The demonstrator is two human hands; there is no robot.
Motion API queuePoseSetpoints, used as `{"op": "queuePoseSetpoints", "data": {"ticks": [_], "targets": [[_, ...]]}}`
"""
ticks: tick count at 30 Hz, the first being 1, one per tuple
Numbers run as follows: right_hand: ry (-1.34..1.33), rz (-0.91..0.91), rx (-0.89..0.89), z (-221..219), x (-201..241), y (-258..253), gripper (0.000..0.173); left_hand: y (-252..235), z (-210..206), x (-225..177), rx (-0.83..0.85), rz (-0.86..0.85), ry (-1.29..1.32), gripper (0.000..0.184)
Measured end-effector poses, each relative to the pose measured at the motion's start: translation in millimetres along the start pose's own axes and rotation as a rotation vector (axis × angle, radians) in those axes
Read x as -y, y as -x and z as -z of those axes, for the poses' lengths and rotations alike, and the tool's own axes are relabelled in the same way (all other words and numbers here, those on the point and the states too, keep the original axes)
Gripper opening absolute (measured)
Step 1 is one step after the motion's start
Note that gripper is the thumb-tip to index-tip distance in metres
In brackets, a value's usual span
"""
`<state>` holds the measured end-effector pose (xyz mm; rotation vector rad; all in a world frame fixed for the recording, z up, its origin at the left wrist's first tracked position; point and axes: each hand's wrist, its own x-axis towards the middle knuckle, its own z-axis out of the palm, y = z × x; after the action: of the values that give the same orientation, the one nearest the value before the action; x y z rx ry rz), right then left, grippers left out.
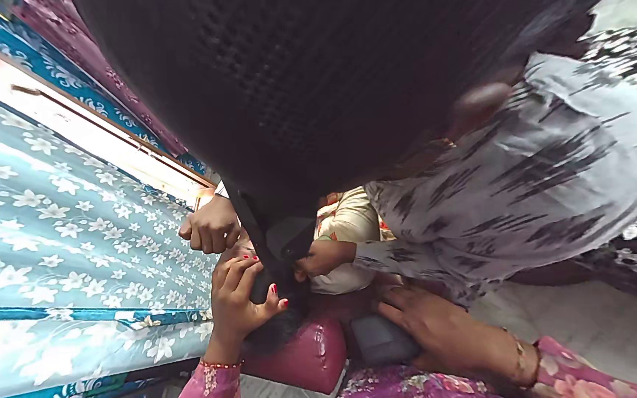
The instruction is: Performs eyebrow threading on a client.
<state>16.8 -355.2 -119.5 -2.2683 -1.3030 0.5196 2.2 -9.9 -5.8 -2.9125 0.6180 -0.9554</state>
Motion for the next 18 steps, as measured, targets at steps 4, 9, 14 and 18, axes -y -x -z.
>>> {"op": "queuePoseSetpoints", "data": {"ticks": [4,9,14,18], "targets": [[0.005,0.008,-0.022,-1.6,-0.7,0.5,0.084,0.8,0.1,-0.2,0.006,0.0,-0.013,0.073],[-0.014,-0.016,0.028,3.6,2.2,1.4,0.082,0.9,0.1,-0.1,0.012,-0.004,-0.03,0.07],[-0.003,0.017,-0.035,-0.9,0.5,0.7,0.082,1.6,-0.7,1.8,-0.005,-0.013,-0.016,0.068],[0.005,0.015,-0.03,-1.1,-0.7,0.1,0.082,0.3,-1.4,0.8,-0.003,-0.012,-0.029,0.068]]}}
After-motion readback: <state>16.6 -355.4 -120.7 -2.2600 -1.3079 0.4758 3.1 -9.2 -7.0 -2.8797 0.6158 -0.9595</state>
